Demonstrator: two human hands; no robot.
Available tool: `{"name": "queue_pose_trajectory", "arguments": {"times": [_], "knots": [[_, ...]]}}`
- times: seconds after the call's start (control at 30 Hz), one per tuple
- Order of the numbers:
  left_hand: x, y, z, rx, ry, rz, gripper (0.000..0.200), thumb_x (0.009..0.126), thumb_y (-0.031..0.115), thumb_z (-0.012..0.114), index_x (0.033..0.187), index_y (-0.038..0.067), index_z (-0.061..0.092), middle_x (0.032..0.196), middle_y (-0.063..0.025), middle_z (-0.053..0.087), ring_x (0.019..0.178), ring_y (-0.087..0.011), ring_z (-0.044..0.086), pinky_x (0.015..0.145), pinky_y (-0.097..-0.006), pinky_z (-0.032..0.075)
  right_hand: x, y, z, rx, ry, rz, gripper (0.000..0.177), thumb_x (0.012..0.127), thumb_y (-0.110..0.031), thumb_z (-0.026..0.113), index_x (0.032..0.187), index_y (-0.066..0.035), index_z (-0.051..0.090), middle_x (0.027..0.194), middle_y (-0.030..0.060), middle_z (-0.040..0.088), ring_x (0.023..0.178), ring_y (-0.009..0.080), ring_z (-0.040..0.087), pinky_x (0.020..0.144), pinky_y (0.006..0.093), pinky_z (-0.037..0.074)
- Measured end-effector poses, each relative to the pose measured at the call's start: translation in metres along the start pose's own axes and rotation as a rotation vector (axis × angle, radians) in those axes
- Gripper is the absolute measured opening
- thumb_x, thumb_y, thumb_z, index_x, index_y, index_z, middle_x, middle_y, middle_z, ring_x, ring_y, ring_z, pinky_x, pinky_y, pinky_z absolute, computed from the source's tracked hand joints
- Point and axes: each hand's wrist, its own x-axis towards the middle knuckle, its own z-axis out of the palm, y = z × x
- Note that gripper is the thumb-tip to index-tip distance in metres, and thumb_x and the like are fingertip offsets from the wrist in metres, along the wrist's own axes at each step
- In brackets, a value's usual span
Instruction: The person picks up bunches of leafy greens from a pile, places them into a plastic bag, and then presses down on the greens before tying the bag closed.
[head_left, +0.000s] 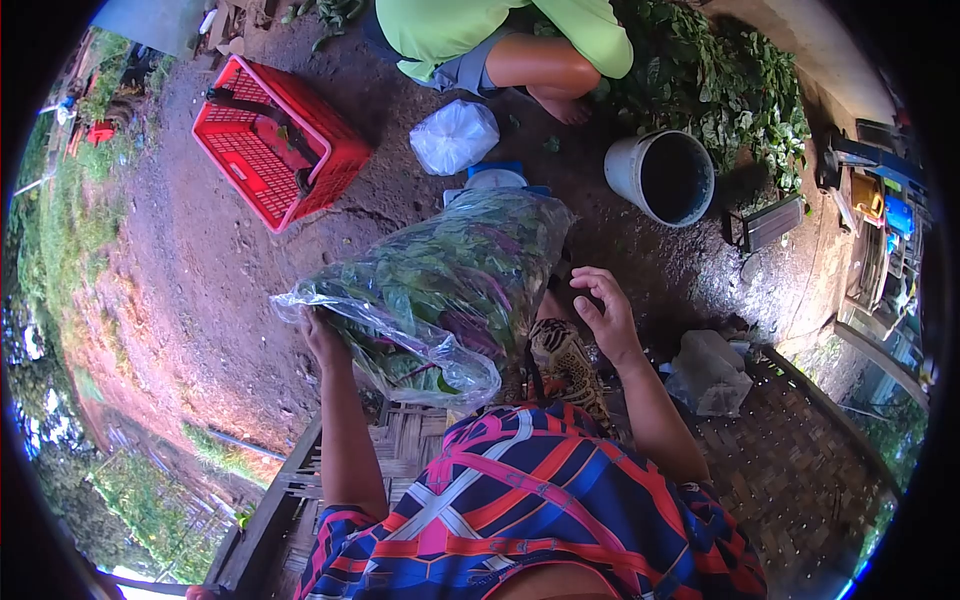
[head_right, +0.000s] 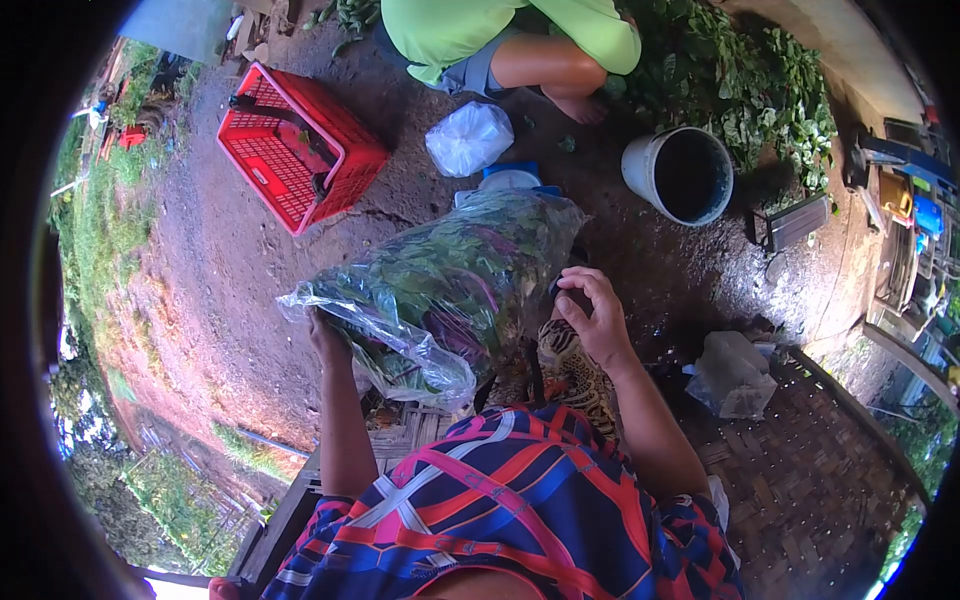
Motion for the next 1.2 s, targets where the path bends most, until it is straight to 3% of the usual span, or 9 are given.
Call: {"name": "queue_pose_trajectory", "arguments": {"times": [0.33, 0.7, 0.97, 1.07, 1.1, 1.2], "knots": [[-0.002, 0.007, 0.001, -0.049, 0.026, -0.051, 0.045, 0.095, 0.035, 0.037, 0.122, -0.002, 0.040, 0.113, -0.0112, 0.051, 0.099, -0.0186, 0.050, 0.087, -0.0315, 0.040, 0.000, 0.006, 0.002, -0.025, 0.013, 0.018, 0.023, 0.081, -0.020, 0.061, 0.097, -0.004, 0.057, 0.109, 0.0103, 0.053, 0.105, 0.0217, 0.050, 0.089, 0.0321, 0.038], [-0.002, 0.007, -0.003, -0.030, 0.022, -0.036, 0.047, 0.095, 0.034, 0.037, 0.124, -0.003, 0.038, 0.114, -0.0128, 0.052, 0.102, -0.0205, 0.050, 0.088, -0.0326, 0.040, -0.003, -0.033, 0.022, -0.104, -0.149, -0.367, 0.049, 0.073, -0.038, 0.067, 0.106, -0.004, 0.052, 0.111, 0.0131, 0.052, 0.103, 0.0275, 0.048, 0.086, 0.0355, 0.039], [-0.004, 0.006, -0.013, 0.014, -0.039, 0.007, 0.048, 0.094, 0.039, 0.035, 0.124, 0.002, 0.043, 0.115, -0.0118, 0.052, 0.100, -0.0235, 0.053, 0.084, -0.0361, 0.046, -0.003, -0.022, 0.023, -0.084, -0.108, -0.260, 0.045, 0.074, -0.037, 0.067, 0.103, -0.004, 0.054, 0.111, 0.0133, 0.052, 0.104, 0.0285, 0.048, 0.088, 0.0355, 0.039], [-0.011, 0.006, -0.009, 0.002, 0.026, 0.002, 0.048, 0.094, 0.039, 0.036, 0.124, 0.003, 0.044, 0.113, -0.0114, 0.053, 0.099, -0.0232, 0.054, 0.082, -0.0356, 0.047, -0.003, -0.015, 0.021, -0.099, -0.089, -0.255, 0.042, 0.074, -0.034, 0.067, 0.102, -0.004, 0.054, 0.111, 0.0130, 0.051, 0.104, 0.0282, 0.048, 0.088, 0.0353, 0.039], [-0.014, 0.009, -0.010, -0.004, 0.018, -0.011, 0.043, 0.095, 0.032, 0.037, 0.126, 0.002, 0.037, 0.114, -0.0138, 0.050, 0.097, -0.0234, 0.054, 0.080, -0.0357, 0.048, -0.004, -0.012, 0.021, -0.110, -0.082, -0.265, 0.041, 0.075, -0.033, 0.067, 0.102, -0.004, 0.054, 0.111, 0.0129, 0.051, 0.104, 0.0281, 0.048, 0.088, 0.0353, 0.039], [-0.019, 0.011, -0.010, -0.017, 0.024, -0.055, 0.045, 0.092, 0.033, 0.043, 0.124, 0.002, 0.039, 0.110, -0.0142, 0.052, 0.092, -0.0243, 0.056, 0.075, -0.0370, 0.050, -0.004, -0.006, 0.021, -0.101, -0.074, -0.249, 0.038, 0.075, -0.031, 0.067, 0.100, -0.005, 0.055, 0.110, 0.0126, 0.051, 0.104, 0.0279, 0.048, 0.088, 0.0351, 0.039]]}}
